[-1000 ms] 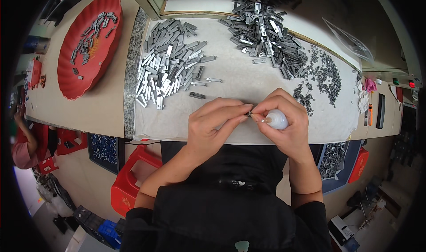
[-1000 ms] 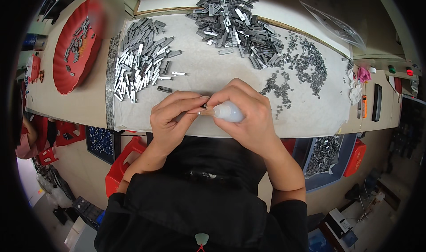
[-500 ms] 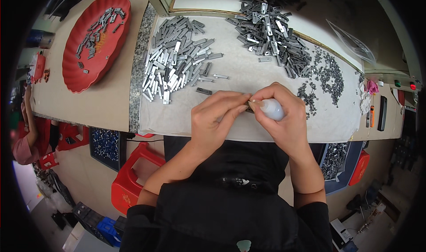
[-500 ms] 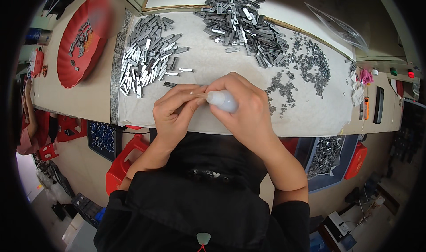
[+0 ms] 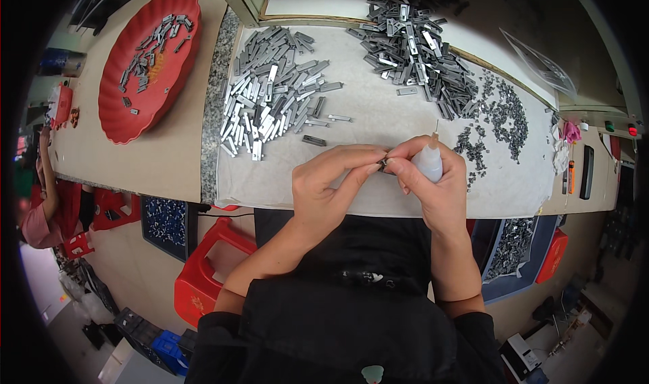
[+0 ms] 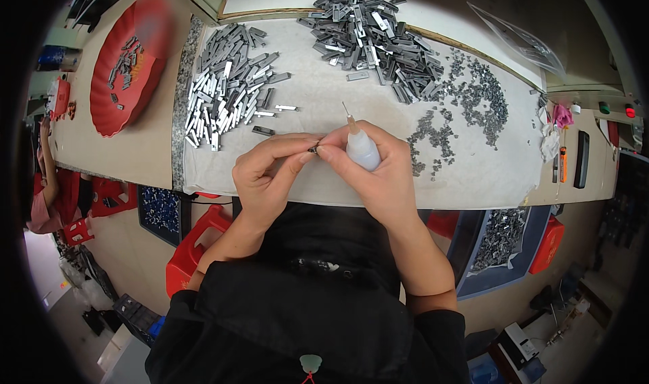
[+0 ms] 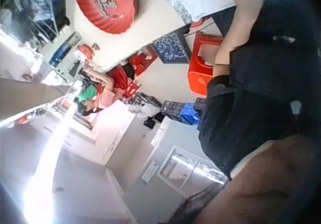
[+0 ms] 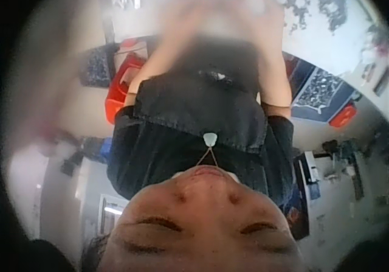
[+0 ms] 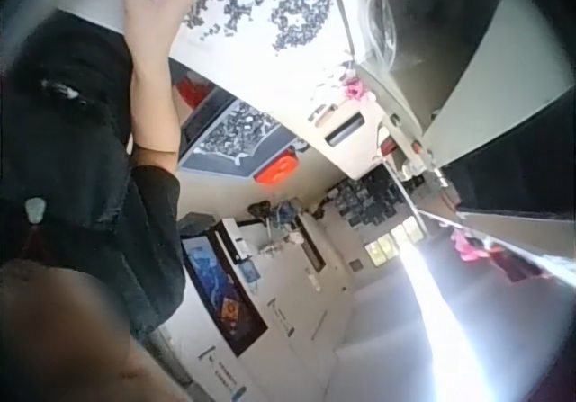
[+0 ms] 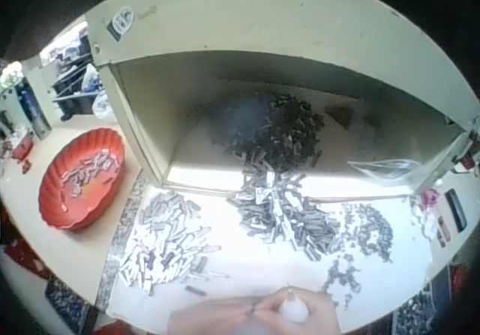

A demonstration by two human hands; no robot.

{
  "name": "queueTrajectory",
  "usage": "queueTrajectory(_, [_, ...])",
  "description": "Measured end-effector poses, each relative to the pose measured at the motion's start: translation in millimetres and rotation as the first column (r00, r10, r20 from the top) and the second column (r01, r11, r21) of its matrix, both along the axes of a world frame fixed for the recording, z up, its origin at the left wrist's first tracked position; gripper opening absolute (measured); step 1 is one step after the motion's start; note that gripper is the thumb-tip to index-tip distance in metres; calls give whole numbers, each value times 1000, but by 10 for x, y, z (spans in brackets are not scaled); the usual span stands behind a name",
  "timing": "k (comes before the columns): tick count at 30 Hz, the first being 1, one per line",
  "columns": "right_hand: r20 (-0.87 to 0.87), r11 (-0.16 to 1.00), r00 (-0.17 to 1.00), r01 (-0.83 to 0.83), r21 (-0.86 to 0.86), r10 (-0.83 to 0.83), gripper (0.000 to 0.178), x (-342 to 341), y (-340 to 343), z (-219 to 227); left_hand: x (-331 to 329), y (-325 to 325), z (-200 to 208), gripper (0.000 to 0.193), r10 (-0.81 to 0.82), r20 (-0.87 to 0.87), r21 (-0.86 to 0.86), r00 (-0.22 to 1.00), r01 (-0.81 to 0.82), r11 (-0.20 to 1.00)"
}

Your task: The person applies glue to small metal circles and metal brackets with a glue applicator bottle, then assembles the components by hand at a factory workbench.

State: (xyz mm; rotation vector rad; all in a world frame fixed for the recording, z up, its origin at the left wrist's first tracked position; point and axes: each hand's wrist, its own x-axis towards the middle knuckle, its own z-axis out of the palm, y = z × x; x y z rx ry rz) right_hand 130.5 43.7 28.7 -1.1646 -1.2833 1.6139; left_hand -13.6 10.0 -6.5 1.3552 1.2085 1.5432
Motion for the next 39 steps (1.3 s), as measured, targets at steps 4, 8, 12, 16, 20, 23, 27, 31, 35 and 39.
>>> queueTrajectory(4, [12,999,999,-29,-36,30,7,6,26,0,-14,-3,24,15,0,-100,35,995,4,999])
queueTrajectory(8, [-38,996,998,-45,-76,42,7,6,45,-6,-22,-1,19,15,-2,-125,23,992,5,1000])
queueTrajectory(12, [41,999,999,19,36,-20,7,-13,17,-9,30,6,14,15,47,-40,-3,998,-47,999])
queueTrajectory(16, [159,982,986,10,191,-41,8,-21,-17,-16,26,5,-1,15,50,-102,16,994,-49,999])
queueTrajectory(20, [204,980,978,4,201,-46,8,-30,-2,9,10,7,31,16,48,-207,78,977,-32,996])
queueTrajectory(23, [282,987,959,-58,148,14,8,9,22,47,16,-2,26,15,49,-259,95,965,-25,995])
queueTrajectory(27, [342,965,939,-117,234,31,9,33,88,9,17,28,66,14,61,-264,58,963,-48,997])
queueTrajectory(31, [251,963,960,58,263,-127,9,187,47,9,-202,54,79,19,134,-652,127,746,-67,990])
queueTrajectory(35, [271,978,947,131,165,-172,9,423,-67,35,-167,31,149,23,86,-704,105,705,-16,994])
queueTrajectory(39, [238,980,955,152,126,-179,8,507,-179,35,19,78,156,19,-137,-704,-18,697,176,984])
